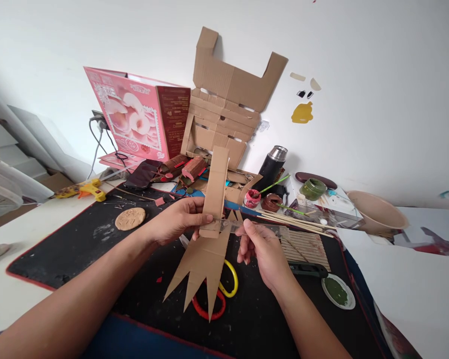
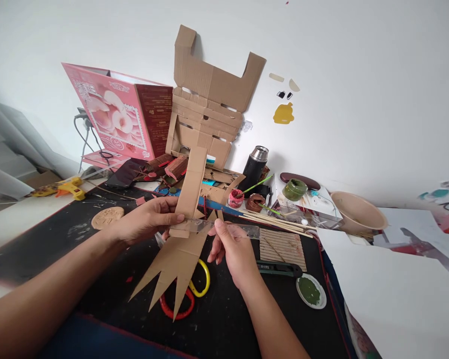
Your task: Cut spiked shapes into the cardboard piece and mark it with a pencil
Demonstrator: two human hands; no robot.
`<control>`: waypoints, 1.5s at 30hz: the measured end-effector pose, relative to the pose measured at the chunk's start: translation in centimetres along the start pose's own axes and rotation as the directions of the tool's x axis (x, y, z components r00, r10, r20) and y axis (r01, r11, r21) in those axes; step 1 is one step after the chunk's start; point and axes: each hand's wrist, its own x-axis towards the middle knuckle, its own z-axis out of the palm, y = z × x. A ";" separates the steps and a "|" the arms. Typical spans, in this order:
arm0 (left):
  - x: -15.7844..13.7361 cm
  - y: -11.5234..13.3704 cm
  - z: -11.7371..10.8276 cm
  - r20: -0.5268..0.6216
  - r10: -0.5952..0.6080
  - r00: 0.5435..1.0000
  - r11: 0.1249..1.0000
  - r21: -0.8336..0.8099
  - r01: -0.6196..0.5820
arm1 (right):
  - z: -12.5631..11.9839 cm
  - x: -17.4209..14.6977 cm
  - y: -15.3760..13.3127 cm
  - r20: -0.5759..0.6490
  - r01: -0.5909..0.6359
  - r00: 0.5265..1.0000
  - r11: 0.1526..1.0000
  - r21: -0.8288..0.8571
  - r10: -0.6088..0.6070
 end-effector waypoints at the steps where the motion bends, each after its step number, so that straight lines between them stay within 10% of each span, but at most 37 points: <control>1: 0.0 0.0 0.0 -0.005 0.002 1.000 1.000 0.000 -0.002 | 0.0 0.0 0.0 0.002 -0.003 1.000 1.000 0.001 0.003; 18: 0.1 -0.1 -0.2 -0.044 0.034 0.998 0.999 -0.019 -0.035 | 0.0 -0.1 0.0 0.082 0.016 0.997 1.000 -0.004 -0.016; 24: 0.8 0.7 -1.3 -0.297 0.226 0.928 0.947 -0.158 -0.281 | -0.6 0.2 -0.1 -0.023 0.099 0.995 0.995 -0.029 -0.100; 30: 1.5 0.6 -2.1 -0.441 0.261 0.858 0.885 -0.244 -0.395 | -1.2 0.5 0.4 -0.111 0.201 0.965 0.942 -0.268 -0.237; 45: 1.9 0.0 -1.9 -0.393 0.219 0.893 0.886 -0.303 -0.350 | 0.7 1.5 2.0 -0.001 0.190 0.963 0.677 -0.711 -0.271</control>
